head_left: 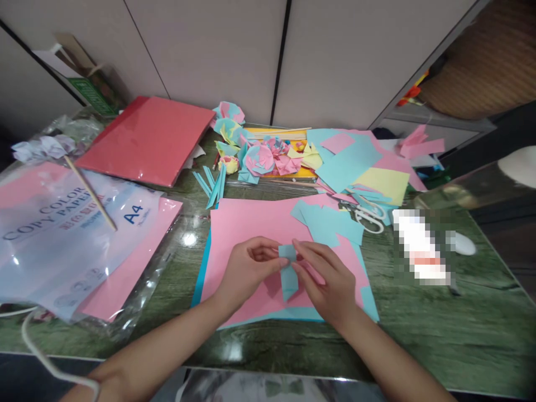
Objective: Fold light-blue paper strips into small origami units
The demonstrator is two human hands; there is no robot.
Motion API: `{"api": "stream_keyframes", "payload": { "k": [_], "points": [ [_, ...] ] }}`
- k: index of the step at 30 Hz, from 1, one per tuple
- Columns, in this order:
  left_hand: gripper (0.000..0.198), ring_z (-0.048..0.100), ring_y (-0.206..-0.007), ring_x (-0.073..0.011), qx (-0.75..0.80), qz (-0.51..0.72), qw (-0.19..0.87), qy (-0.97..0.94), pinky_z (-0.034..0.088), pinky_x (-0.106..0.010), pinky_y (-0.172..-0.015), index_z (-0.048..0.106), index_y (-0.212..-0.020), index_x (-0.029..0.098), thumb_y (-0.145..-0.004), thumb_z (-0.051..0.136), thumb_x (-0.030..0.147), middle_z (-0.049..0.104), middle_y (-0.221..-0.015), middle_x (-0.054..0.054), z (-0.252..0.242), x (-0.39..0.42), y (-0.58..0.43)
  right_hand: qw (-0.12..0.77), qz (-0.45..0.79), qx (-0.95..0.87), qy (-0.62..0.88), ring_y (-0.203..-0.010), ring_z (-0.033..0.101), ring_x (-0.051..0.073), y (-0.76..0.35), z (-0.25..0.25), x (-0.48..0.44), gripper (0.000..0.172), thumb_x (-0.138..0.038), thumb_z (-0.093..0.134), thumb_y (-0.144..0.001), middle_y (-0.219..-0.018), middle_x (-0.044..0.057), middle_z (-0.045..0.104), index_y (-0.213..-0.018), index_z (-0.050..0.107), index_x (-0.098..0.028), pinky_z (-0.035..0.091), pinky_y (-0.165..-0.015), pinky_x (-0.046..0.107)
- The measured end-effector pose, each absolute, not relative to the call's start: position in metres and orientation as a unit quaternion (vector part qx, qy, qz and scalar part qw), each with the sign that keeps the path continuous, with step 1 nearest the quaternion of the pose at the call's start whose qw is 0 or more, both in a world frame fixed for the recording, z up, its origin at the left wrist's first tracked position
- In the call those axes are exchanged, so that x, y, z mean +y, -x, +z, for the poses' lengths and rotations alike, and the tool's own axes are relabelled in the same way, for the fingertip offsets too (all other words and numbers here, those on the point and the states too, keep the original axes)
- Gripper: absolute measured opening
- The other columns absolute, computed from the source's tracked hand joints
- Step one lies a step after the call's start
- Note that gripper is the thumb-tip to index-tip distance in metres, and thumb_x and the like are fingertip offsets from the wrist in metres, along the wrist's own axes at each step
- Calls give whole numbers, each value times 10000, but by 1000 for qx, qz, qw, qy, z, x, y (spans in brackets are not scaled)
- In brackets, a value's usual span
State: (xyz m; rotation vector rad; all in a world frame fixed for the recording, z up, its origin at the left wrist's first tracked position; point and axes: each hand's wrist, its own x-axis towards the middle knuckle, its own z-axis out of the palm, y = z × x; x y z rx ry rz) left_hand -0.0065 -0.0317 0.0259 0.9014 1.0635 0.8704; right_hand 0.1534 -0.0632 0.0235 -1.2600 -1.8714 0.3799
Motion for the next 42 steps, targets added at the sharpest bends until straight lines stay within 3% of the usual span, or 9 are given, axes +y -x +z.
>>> {"api": "stream_keyframes", "payload": {
  "k": [4,9,17,31,35,38,42],
  "points": [
    [192,566,-622,-85,453,395,705,-378,455,-198,-616,611,-757,144,-609,706,221,621,-671,10,21,-33,7,397,65,-777,485,-883,568,152,-154,19,-62,493,-70,531,-743,-982,52,600,-1195,476,-259,477,-773,292],
    [126,563,-587,-92,424,400,723,-371,466,-220,-601,634,-733,132,-693,635,252,623,-660,-4,20,-33,7,405,60,-771,487,-868,555,152,-154,21,-60,431,-58,525,-741,-997,61,568,-1114,543,-273,489,-722,300],
    [122,556,-593,-96,422,407,725,-362,460,-220,-607,648,-701,128,-710,615,246,616,-631,-4,23,-32,8,388,14,-792,472,-971,477,200,-155,26,-61,414,-56,574,-696,-1021,29,601,-1049,578,-271,440,-814,376],
    [126,559,-609,-89,421,389,758,-311,455,-211,-627,657,-692,120,-682,647,245,635,-654,-14,22,-29,6,344,0,-839,422,-1003,472,217,-158,25,-64,446,-58,540,-682,-994,2,653,-1091,556,-235,391,-806,386],
    [149,573,-610,-100,428,376,754,-327,463,-221,-629,657,-695,119,-685,641,266,641,-658,-21,23,-28,8,401,132,-782,458,-984,477,202,-157,27,-65,301,-75,532,-695,-1008,26,619,-945,581,-235,393,-823,378],
    [169,580,-592,-103,436,356,748,-351,470,-224,-610,661,-705,127,-685,635,293,649,-665,-23,24,-28,7,467,317,-638,524,-850,518,161,-156,28,-61,177,-183,544,-738,-943,40,571,-907,508,-221,434,-725,319],
    [183,582,-604,-106,448,331,745,-366,471,-215,-594,660,-707,136,-681,632,315,652,-669,-21,26,-29,6,408,516,-533,532,-644,473,99,-156,30,-53,124,-301,531,-769,-703,-13,487,-777,474,-192,397,-576,225]
  ]
}}
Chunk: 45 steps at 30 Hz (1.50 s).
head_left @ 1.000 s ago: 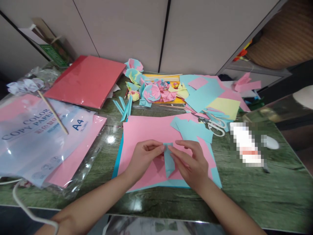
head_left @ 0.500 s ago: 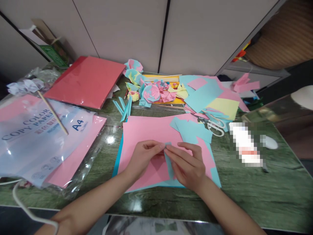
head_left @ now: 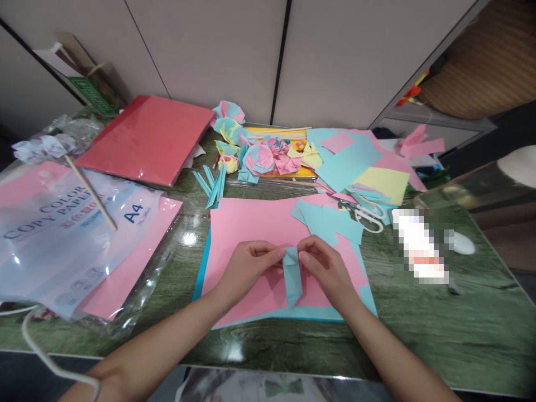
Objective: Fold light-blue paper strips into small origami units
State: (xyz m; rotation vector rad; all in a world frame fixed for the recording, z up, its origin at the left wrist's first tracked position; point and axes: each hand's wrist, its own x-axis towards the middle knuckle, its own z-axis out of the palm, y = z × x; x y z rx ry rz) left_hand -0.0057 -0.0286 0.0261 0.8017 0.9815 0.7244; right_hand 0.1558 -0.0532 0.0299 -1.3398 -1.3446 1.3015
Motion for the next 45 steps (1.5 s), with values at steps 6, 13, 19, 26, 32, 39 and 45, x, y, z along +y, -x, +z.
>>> {"api": "stream_keyframes", "payload": {
  "k": [6,13,19,26,32,39,45],
  "points": [
    [175,555,-543,-92,468,309,730,-391,453,-196,-541,652,-667,133,-676,630,306,616,-585,-2,31,-29,4,358,579,-506,530,-569,377,79,-157,27,-48,232,-356,578,-721,-607,-38,394,-656,452,-172,320,-505,206],
    [172,548,-528,-96,475,299,724,-401,446,-208,-531,642,-644,132,-680,619,299,605,-561,-4,33,-29,3,342,579,-507,540,-564,375,83,-157,27,-48,228,-368,577,-710,-599,-33,404,-665,475,-169,319,-503,213],
    [174,543,-524,-94,477,300,716,-412,442,-207,-527,627,-639,132,-673,623,303,594,-560,4,32,-27,5,332,587,-490,552,-537,362,72,-156,27,-48,226,-357,575,-704,-580,-46,377,-649,463,-168,299,-489,207],
    [172,551,-534,-95,475,303,707,-428,445,-208,-533,612,-653,121,-653,645,290,594,-570,-4,30,-26,6,328,576,-493,564,-515,329,67,-155,26,-47,236,-356,571,-700,-563,-54,346,-635,441,-171,272,-467,203],
    [168,541,-513,-91,475,293,712,-426,431,-205,-518,611,-644,121,-643,651,284,590,-556,-3,30,-26,6,330,580,-509,544,-539,333,74,-157,26,-49,200,-343,539,-734,-584,-46,346,-669,460,-171,281,-482,205],
    [179,531,-523,-94,462,293,713,-437,429,-217,-540,606,-654,122,-653,641,298,579,-558,-1,29,-29,8,317,547,-557,539,-546,337,84,-155,27,-50,188,-342,516,-754,-569,-44,341,-682,483,-173,285,-483,205],
    [171,540,-557,-97,446,311,708,-451,430,-213,-549,597,-711,133,-688,612,303,576,-596,3,29,-27,8,312,549,-560,536,-549,338,87,-155,28,-49,170,-315,513,-750,-568,-43,350,-662,493,-170,284,-491,210]
  ]
}}
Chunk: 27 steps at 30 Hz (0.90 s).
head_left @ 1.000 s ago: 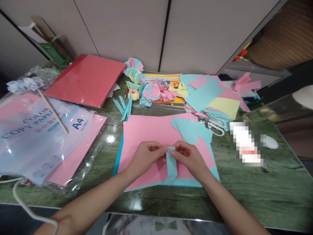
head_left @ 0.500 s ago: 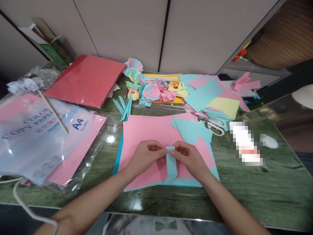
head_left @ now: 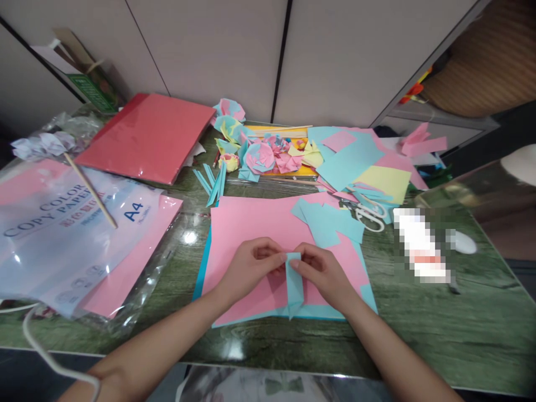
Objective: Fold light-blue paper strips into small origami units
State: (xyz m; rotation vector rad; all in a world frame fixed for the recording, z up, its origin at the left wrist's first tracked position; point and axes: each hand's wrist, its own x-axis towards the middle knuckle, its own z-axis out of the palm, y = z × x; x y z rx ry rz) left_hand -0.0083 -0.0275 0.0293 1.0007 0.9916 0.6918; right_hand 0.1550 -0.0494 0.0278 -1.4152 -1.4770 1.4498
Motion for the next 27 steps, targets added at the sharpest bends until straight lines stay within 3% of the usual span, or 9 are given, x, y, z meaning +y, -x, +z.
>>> {"api": "stream_keyframes", "payload": {
  "k": [19,27],
  "points": [
    [89,492,-553,-86,459,320,675,-482,378,-201,-553,532,-599,148,-688,521,146,499,-566,32,32,-29,5,298,534,-580,538,-578,348,93,-152,27,-54,151,-303,493,-774,-597,-38,367,-693,492,-176,284,-523,216],
    [157,475,-580,-90,425,318,697,-483,355,-205,-556,555,-662,139,-755,506,255,523,-599,13,30,-28,9,312,558,-558,528,-559,319,88,-152,29,-52,167,-308,498,-773,-581,-47,329,-674,478,-175,265,-508,214]
  ]
}}
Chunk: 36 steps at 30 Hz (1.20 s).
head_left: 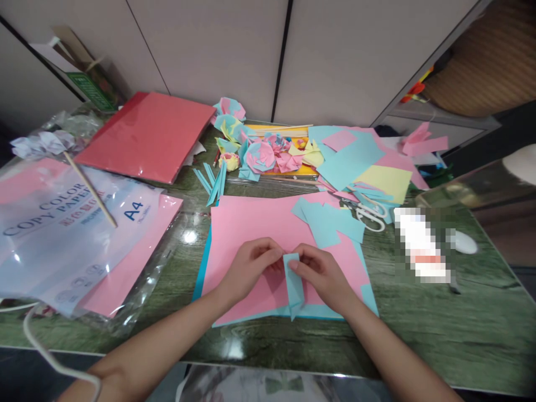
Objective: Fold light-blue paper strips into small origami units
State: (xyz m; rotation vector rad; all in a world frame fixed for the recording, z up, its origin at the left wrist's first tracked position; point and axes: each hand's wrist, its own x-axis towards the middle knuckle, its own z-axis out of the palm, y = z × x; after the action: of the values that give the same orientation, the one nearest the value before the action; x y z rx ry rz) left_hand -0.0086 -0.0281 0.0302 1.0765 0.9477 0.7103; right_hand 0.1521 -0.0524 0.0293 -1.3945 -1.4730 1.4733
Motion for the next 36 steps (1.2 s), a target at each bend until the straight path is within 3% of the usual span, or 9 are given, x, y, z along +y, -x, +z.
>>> {"api": "stream_keyframes", "payload": {
  "k": [5,26,31,36],
  "points": [
    [140,437,-576,-80,429,317,691,-489,343,-203,-555,544,-652,132,-700,581,258,493,-607,23,27,-29,8,312,556,-558,532,-566,318,88,-153,28,-53,177,-312,500,-774,-583,-43,336,-667,477,-172,257,-508,213],
    [89,417,-553,-78,442,279,670,-527,323,-200,-533,533,-614,135,-693,527,176,483,-565,34,28,-30,7,278,541,-598,521,-554,314,87,-153,27,-52,128,-280,478,-780,-582,-43,361,-710,513,-178,257,-508,215],
    [111,401,-549,-76,446,281,671,-522,317,-203,-530,517,-630,143,-714,514,216,447,-569,42,26,-30,7,282,553,-585,522,-535,299,80,-155,25,-52,171,-334,477,-789,-574,-52,311,-719,504,-180,242,-484,210],
    [97,394,-544,-70,466,297,637,-538,316,-194,-528,500,-615,144,-703,513,183,442,-569,47,28,-29,7,283,575,-560,524,-529,348,74,-158,26,-51,237,-350,497,-778,-566,-49,353,-634,431,-175,277,-491,208]
  ]
}}
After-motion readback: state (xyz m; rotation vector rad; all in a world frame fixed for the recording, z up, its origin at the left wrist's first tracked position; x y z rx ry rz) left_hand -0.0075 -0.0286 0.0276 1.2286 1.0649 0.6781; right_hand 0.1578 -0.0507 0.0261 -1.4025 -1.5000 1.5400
